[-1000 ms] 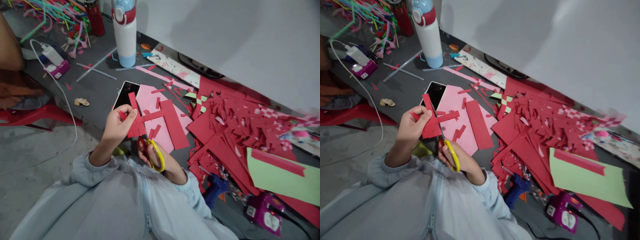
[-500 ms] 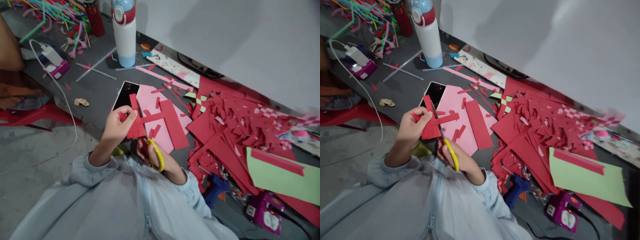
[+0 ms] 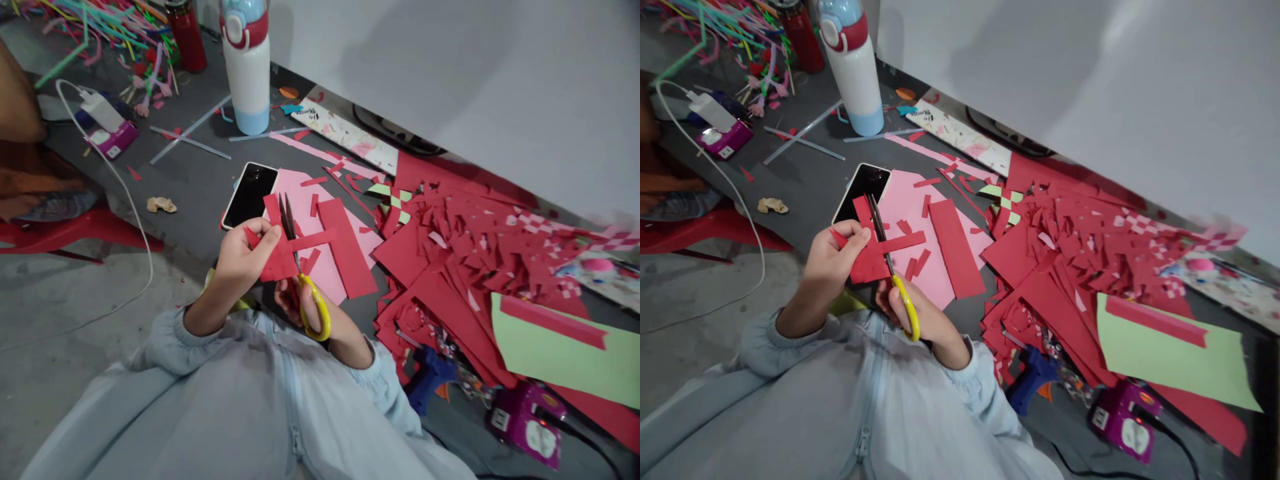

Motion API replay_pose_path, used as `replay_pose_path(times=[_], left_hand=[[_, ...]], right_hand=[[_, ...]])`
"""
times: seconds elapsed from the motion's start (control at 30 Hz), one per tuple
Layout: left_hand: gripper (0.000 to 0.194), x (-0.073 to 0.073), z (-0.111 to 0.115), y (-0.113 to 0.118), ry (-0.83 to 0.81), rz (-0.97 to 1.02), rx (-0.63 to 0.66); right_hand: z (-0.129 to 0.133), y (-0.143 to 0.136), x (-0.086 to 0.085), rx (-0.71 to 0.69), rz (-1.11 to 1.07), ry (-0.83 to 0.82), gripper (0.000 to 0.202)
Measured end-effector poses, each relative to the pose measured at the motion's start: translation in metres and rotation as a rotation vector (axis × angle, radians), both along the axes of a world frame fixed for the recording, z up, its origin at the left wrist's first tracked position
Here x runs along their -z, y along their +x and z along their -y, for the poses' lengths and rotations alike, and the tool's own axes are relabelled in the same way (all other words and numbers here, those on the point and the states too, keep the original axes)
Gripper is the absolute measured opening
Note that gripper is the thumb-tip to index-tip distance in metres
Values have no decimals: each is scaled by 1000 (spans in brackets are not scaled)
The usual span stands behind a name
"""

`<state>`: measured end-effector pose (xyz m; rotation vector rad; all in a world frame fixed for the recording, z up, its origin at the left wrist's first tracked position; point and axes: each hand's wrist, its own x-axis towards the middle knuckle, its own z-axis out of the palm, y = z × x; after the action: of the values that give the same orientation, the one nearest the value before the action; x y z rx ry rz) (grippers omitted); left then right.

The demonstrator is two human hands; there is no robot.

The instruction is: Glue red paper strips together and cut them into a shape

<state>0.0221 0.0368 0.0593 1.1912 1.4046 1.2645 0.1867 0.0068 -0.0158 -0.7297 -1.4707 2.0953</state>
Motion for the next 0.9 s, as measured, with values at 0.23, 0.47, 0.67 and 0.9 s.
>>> replay_pose_path(times=[0.23,0.47,0.67,0.9], left_hand=[[34,5,-4,-4,21,23,-57],[33,8,-6,-8,98,0,-83],[32,10,-7,-9,116,-17,-80],[30,9,-8,-15,108,-98,-118]], right_hand=[[-2,3,-6,-29,-16,48,52],[-4,2,-13,-61,-21,81,53],[-2,0,-8,-2,-87,19,49],[-1,2,-9,-34,-142,-34,48]])
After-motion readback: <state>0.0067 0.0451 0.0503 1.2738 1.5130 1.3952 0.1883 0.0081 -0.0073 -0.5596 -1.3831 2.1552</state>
